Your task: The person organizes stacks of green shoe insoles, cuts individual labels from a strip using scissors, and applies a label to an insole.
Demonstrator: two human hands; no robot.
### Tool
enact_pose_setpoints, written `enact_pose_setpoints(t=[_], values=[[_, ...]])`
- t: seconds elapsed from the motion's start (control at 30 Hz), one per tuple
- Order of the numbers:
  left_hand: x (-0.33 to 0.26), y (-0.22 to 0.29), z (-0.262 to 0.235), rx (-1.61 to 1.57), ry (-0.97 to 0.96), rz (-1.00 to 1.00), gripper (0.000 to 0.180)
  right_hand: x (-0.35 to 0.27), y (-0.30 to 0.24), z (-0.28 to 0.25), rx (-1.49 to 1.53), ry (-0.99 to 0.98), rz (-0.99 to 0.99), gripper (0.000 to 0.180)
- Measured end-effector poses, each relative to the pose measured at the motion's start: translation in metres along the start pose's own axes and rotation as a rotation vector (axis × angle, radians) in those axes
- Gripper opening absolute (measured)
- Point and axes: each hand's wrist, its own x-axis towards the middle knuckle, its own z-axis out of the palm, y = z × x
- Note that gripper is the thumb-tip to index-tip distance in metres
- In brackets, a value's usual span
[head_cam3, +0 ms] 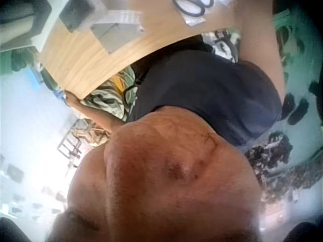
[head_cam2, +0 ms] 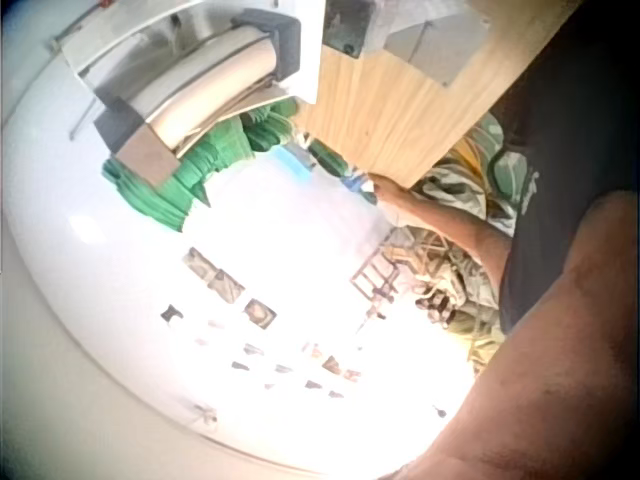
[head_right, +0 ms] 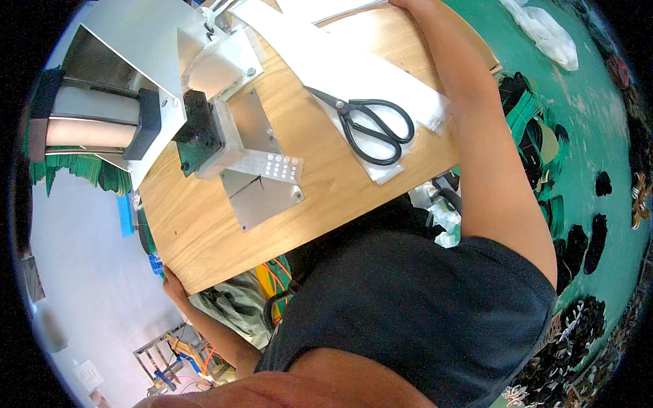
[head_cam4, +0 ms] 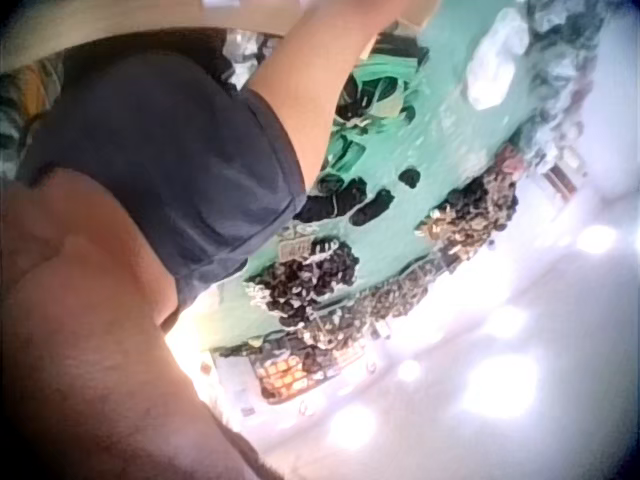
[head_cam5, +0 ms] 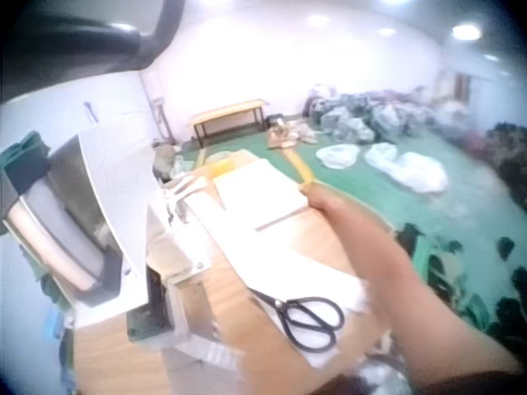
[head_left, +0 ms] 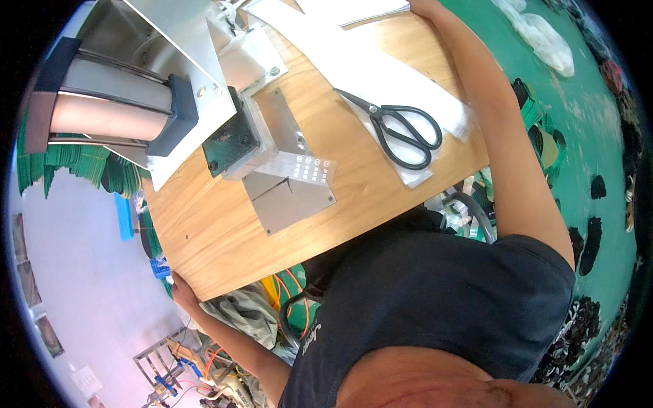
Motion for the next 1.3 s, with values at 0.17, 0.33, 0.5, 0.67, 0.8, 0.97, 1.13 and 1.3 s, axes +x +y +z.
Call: enact_pose_setpoints(t=[0.17,0.33,0.5,0.67,0.8,0.97,1.13,1.3], values=[[0.018,0.004,0.006,0.189,0.031,-0.016,0.081,-0.023,-0.043,-0.016,-0.18,0.08,0.128,0.042],[0.03,-0.006,-0.006,0.258,-0.043,-0.017,0.081,0.005,-0.056,0.012,-0.301,-0.16,-0.007,0.043],[0.029,0.053,0.016,0.219,0.042,0.089,0.078,0.022,0.002,-0.031,-0.935,-0.261,-0.146,0.047],[-0.002,0.07,0.008,0.043,0.123,0.079,0.057,-0.048,0.014,-0.107,-0.376,-0.165,-0.116,0.071],[-0.046,0.063,0.019,-0.408,0.516,0.473,0.026,-0.192,-0.021,-0.164,-0.108,-0.312,0.376,0.079],[-0.066,0.07,0.047,-0.592,0.357,0.763,0.032,-0.264,-0.056,-0.193,-0.433,-0.298,0.462,0.081],[-0.043,0.077,0.071,-0.593,0.586,0.759,0.037,-0.257,-0.049,-0.212,-0.556,-0.049,0.398,0.084],[-0.068,0.073,-0.061,-0.801,0.57,0.629,0.045,-0.221,-0.039,-0.148,-0.46,-0.208,0.326,0.079]])
